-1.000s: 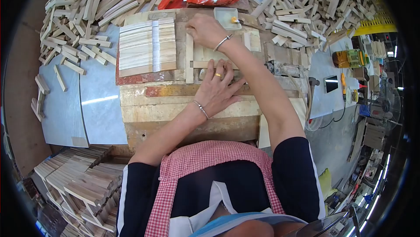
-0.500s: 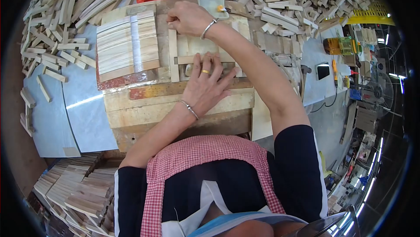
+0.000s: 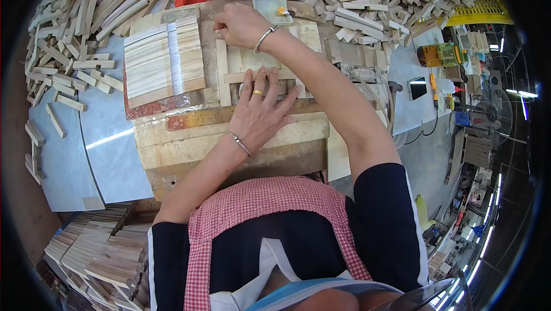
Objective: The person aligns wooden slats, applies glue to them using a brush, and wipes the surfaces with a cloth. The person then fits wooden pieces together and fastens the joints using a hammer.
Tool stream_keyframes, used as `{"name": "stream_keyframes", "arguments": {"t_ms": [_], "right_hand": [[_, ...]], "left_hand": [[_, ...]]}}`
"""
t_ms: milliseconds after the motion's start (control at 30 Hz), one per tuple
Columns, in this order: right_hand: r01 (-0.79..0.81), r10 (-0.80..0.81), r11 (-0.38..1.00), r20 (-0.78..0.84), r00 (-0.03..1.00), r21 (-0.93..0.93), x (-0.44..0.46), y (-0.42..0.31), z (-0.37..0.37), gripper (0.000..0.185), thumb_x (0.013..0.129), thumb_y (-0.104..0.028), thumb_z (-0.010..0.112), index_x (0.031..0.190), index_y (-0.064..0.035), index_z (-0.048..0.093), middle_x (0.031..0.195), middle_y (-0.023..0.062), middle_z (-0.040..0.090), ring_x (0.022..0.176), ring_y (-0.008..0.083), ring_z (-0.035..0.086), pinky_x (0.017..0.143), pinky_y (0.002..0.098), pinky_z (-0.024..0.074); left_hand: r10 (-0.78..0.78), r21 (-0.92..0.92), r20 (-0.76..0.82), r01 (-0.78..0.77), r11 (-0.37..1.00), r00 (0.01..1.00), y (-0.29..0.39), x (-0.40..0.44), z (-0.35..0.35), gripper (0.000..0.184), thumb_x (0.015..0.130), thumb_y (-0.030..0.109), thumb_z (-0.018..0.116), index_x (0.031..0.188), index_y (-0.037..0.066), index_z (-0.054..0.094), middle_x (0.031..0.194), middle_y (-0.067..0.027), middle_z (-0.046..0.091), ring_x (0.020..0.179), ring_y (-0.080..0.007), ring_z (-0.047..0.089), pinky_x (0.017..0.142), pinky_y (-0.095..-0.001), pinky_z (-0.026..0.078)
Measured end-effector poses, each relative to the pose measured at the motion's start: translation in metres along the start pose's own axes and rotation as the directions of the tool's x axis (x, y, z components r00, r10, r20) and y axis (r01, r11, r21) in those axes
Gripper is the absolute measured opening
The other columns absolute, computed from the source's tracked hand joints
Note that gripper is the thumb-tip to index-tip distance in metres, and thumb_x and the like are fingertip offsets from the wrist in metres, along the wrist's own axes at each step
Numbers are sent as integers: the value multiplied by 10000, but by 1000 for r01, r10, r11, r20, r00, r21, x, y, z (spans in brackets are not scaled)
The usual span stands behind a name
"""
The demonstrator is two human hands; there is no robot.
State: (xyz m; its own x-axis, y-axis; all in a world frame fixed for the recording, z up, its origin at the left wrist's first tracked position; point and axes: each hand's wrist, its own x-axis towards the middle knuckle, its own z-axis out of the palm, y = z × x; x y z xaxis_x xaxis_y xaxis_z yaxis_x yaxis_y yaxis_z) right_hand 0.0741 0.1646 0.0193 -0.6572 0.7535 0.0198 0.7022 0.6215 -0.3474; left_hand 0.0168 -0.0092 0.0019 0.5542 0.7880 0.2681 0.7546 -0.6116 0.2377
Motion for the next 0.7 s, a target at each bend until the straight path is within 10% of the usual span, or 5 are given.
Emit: {"name": "stream_keyframes", "arguments": {"t_ms": [267,567,700], "right_hand": [[-22,110,970,-358,927,241,-97,16,-60,273,836,-192,633,1067,-46,645,965,114,632,853,238,613,782,321,478],[-452,414,878,-226,882,-155,-358,21,-37,365,805,-192,651,1153,-100,592,1132,135,553,1036,331,513,874,422,415],[-507,432,845,-341,835,-170,-378,17,-12,446,786,-157,654,1216,-83,558,1159,135,547,1012,324,510,854,421,413]], "left_hand": [[-1,6,-20,1,1000,1000,0,-1,1,642,795,489,617,1366,255,442,1370,-219,383,1265,-408,360,1093,-542,236],[-15,-45,-88,11,999,996,-5,1,-9,743,818,491,594,1282,-70,445,1314,-192,473,1243,-331,420,1093,-450,290],[-17,-52,-95,13,999,995,-3,1,-9,733,823,487,596,1286,-61,448,1317,-200,467,1235,-347,433,1089,-457,295]]}}
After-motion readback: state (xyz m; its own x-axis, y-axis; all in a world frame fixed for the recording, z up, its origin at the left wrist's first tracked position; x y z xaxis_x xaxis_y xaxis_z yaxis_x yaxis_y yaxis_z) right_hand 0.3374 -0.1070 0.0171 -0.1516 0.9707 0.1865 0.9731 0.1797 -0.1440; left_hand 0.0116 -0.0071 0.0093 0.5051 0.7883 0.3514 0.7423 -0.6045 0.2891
